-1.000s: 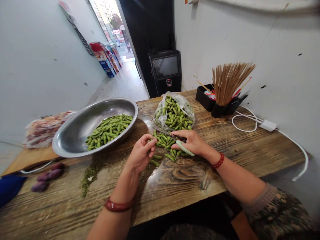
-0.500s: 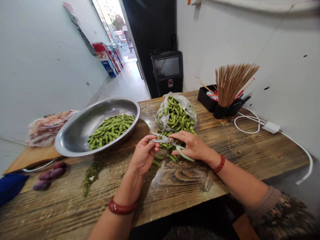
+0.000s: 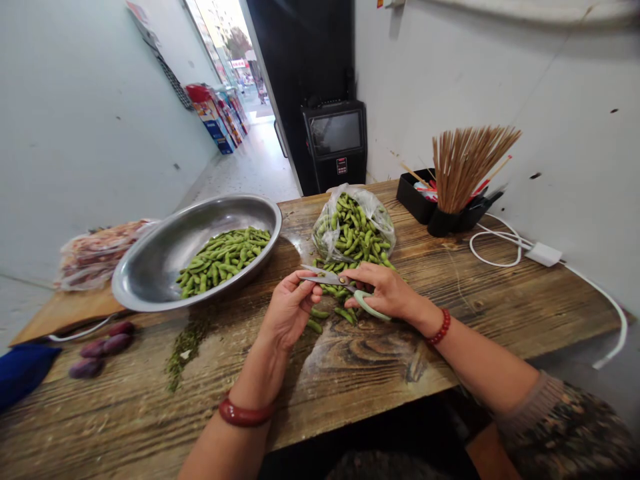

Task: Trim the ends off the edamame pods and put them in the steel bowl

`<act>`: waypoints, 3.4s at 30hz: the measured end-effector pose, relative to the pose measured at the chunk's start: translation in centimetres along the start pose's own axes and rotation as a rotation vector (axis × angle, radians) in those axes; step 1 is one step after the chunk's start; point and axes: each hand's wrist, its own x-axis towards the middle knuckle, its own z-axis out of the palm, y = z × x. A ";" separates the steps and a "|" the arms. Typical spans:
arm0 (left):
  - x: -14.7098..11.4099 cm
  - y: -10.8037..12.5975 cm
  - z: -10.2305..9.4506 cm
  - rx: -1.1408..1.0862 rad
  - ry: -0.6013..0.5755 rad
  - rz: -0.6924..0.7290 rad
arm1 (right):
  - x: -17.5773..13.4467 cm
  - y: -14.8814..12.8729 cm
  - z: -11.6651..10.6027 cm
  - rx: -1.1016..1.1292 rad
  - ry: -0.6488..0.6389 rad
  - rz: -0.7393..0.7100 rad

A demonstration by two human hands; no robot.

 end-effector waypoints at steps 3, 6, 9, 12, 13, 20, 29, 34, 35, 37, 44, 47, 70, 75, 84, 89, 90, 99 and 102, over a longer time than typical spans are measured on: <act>-0.1 0.2 0.0 0.018 0.000 -0.002 | 0.1 0.0 0.1 0.031 0.016 0.008; -0.1 0.8 -0.3 -0.013 0.027 0.002 | 0.2 0.1 0.2 0.040 0.082 0.055; 0.1 1.7 -0.8 -0.112 0.070 -0.018 | 0.3 0.3 0.2 0.038 0.167 0.111; 0.3 2.2 -1.2 -0.139 0.137 -0.064 | 0.3 0.5 0.1 0.048 0.204 0.134; 0.3 2.3 -1.2 -0.110 0.152 -0.068 | 0.3 0.5 0.1 0.051 0.205 0.133; -0.5 2.9 -1.1 0.668 -0.164 0.029 | 0.3 0.5 0.1 0.061 0.194 0.115; 0.0 1.2 -2.2 1.430 -0.372 0.237 | 0.4 0.5 -0.1 0.047 0.166 0.113; 0.1 1.0 -1.8 1.488 -0.353 0.271 | 0.4 0.6 0.1 0.048 0.163 0.122; 0.1 1.1 -1.6 1.418 -0.317 0.311 | 0.4 0.6 0.1 0.045 0.166 0.123; 0.1 1.5 -1.3 1.221 -0.220 0.365 | 0.4 0.5 0.1 0.045 0.176 0.123; -0.8 1.8 -0.2 0.481 -0.066 0.040 | 0.4 0.0 0.1 0.058 0.173 0.102; -0.9 1.6 0.1 0.387 -0.054 0.006 | 0.3 0.0 0.1 0.068 0.161 0.079; -0.8 0.6 0.1 0.468 0.017 0.136 | 0.2 -0.6 -0.2 -0.120 -0.016 -0.029; -0.9 0.4 0.4 0.490 0.003 0.143 | 0.1 -0.7 -0.2 -0.131 -0.019 -0.043; -1.0 0.1 0.4 0.451 -0.010 0.100 | 0.1 -0.8 0.0 -0.097 -0.029 -0.045; -1.0 0.2 0.4 0.471 -0.020 0.111 | 0.0 -0.6 0.1 -0.067 -0.025 -0.048; -1.0 0.2 0.4 0.483 -0.020 0.122 | 0.0 -0.5 0.1 -0.065 -0.027 -0.046; -0.8 0.1 0.1 0.560 0.020 0.154 | 0.1 -0.4 0.3 -0.029 -0.001 -0.047; -0.7 0.2 0.0 0.593 0.056 0.190 | 0.2 -0.1 0.4 0.036 0.048 0.000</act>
